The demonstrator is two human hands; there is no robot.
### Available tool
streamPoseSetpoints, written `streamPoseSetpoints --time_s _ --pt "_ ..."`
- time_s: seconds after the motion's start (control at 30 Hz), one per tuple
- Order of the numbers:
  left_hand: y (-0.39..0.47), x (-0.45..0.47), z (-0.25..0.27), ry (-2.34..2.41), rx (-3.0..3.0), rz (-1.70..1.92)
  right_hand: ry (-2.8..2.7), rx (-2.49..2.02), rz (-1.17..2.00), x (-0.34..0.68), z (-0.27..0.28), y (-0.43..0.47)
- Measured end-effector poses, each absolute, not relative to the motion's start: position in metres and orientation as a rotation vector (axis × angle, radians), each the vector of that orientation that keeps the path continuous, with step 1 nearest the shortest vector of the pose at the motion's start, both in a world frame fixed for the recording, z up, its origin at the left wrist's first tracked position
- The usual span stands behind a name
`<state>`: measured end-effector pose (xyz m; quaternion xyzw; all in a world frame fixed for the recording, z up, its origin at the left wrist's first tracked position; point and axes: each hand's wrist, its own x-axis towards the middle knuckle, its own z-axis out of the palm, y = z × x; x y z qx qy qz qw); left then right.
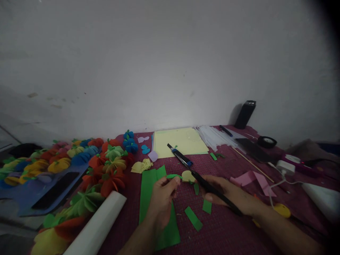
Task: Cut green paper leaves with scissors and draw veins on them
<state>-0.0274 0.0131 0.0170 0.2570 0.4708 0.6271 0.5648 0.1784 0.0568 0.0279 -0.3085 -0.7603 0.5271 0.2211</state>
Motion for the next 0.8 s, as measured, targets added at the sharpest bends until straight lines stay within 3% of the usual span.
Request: streamPoseSetpoints --time_s 0.27,0.8 --pt "0.005 -0.011 0.003 1.205 0.832 1.176 -1.734 -0.826 1.277 0.165 0.012 0.050" --pt "0.005 -0.001 -0.014 1.293 1.162 1.079 -2.073 -0.772 0.933 0.161 0.017 0.041"
